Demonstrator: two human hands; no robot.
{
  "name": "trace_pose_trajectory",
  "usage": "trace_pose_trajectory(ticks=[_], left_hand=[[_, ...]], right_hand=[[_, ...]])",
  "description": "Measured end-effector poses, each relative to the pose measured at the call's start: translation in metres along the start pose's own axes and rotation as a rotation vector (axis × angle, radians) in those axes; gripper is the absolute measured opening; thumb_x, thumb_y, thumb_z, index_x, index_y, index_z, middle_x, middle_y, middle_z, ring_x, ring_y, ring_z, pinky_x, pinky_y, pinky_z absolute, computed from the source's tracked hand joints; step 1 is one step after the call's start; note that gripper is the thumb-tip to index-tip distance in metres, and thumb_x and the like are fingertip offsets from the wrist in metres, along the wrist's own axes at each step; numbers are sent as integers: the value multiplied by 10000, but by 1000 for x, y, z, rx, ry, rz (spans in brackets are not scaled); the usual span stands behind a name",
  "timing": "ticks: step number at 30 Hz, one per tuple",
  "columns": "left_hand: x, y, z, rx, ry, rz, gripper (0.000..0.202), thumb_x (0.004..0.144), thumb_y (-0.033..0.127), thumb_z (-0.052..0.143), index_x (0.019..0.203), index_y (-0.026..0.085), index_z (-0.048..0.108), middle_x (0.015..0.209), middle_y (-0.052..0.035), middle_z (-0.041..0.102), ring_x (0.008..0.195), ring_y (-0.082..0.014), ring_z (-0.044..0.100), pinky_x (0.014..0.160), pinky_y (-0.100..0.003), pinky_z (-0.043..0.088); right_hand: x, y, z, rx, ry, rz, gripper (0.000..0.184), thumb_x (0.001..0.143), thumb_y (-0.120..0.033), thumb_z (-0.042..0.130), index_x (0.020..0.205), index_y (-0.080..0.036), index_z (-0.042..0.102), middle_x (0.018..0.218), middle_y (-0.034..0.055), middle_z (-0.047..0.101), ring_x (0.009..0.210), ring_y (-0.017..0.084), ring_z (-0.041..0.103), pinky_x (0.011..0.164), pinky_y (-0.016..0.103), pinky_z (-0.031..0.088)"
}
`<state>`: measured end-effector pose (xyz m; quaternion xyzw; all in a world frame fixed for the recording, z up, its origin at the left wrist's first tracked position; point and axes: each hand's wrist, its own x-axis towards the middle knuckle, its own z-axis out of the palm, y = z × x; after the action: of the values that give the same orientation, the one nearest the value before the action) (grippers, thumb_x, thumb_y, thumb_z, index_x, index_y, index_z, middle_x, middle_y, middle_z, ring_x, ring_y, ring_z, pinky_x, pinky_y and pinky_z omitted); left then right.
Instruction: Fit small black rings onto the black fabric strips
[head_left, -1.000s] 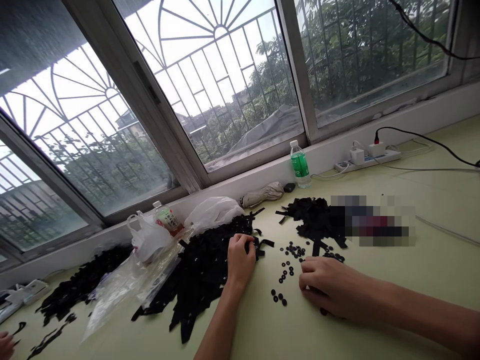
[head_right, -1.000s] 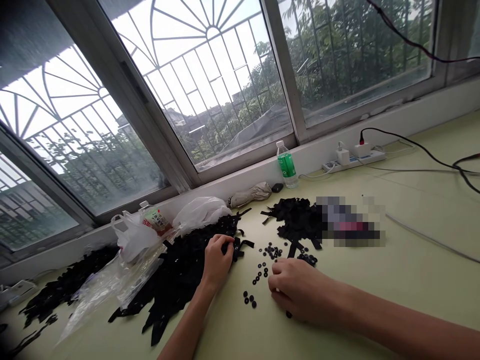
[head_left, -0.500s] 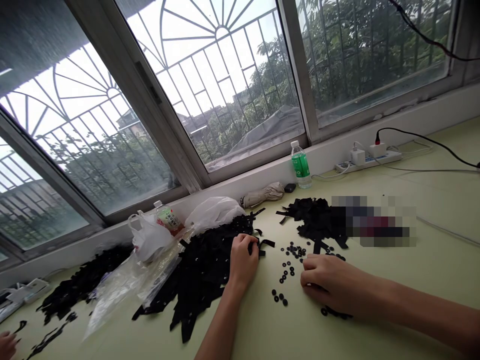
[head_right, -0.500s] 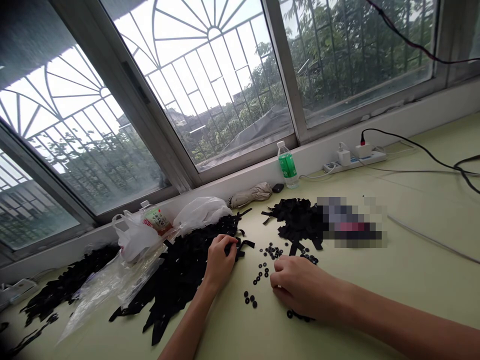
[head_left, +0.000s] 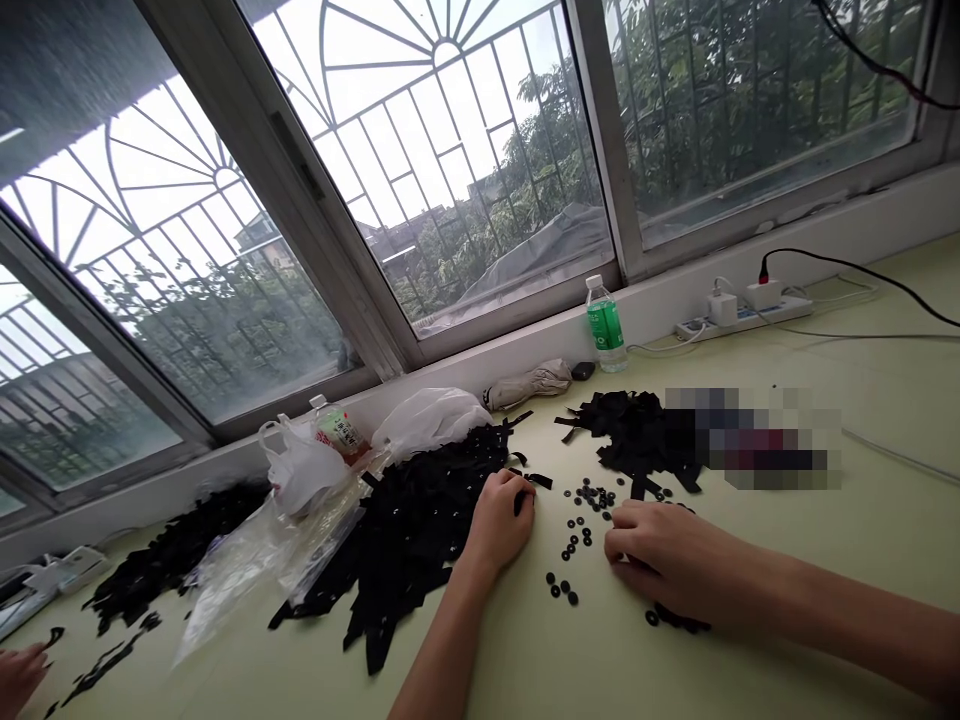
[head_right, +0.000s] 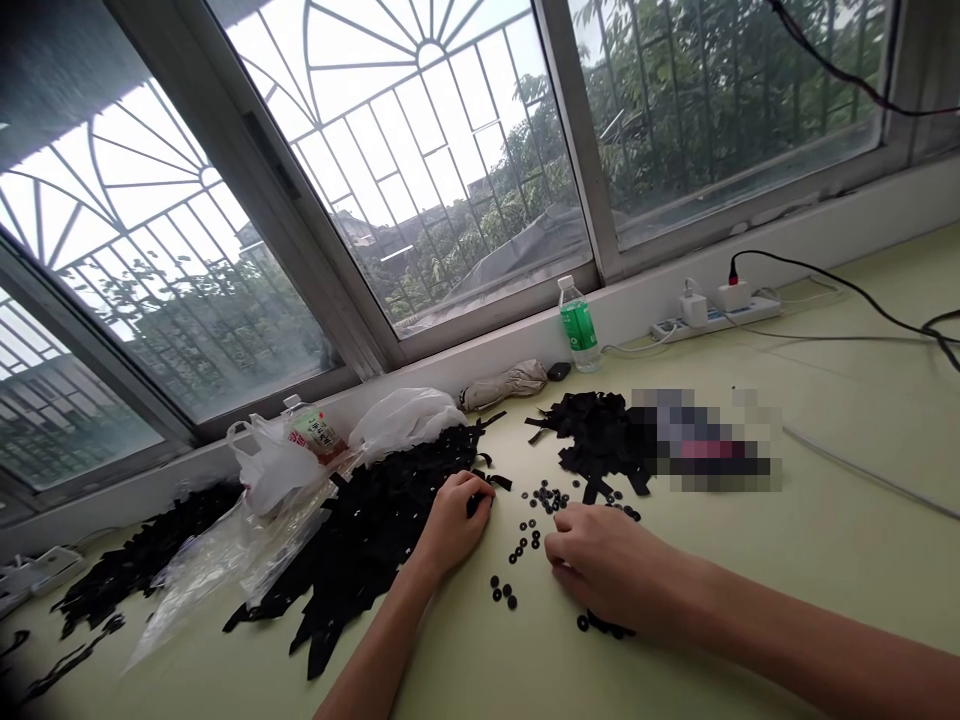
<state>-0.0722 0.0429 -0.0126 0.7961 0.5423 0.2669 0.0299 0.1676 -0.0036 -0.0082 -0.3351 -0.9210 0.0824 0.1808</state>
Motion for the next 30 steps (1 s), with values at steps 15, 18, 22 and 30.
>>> trace_pose_trajectory(ticks=[15, 18, 22, 30], left_hand=[[-1, 2, 5, 40, -13, 31, 154, 794, 155, 527, 816, 222, 665, 892, -67, 606, 882, -226, 564, 800, -357, 484], [-1, 1, 6, 39, -17, 27, 155, 794, 155, 526, 826, 222, 662, 897, -65, 603, 894, -226, 562, 813, -358, 481], [-1, 2, 5, 38, -19, 27, 140, 793, 163, 532, 819, 221, 657, 902, -64, 605, 897, -227, 562, 816, -362, 480], [-1, 3, 3, 57, -47, 21, 135, 811, 175, 524, 835, 222, 648, 916, -64, 602, 919, -232, 553, 831, -363, 471]], right_hand=[[-2, 6, 11, 81, -10, 42, 185, 898, -186, 403, 823, -206, 571, 800, 45, 577, 705, 189, 547, 590, 287, 367], [-2, 7, 12, 86, -16, 47, 194, 905, -204, 392, 837, -205, 575, 810, 52, 575, 706, 192, 543, 595, 293, 376], [-2, 8, 11, 110, -35, 47, 194, 909, -223, 393, 856, -210, 579, 824, 55, 580, 726, 199, 547, 617, 298, 395], [-2, 8, 5, 163, -73, 46, 181, 914, -231, 392, 893, -236, 571, 837, 35, 611, 767, 212, 570, 646, 298, 407]])
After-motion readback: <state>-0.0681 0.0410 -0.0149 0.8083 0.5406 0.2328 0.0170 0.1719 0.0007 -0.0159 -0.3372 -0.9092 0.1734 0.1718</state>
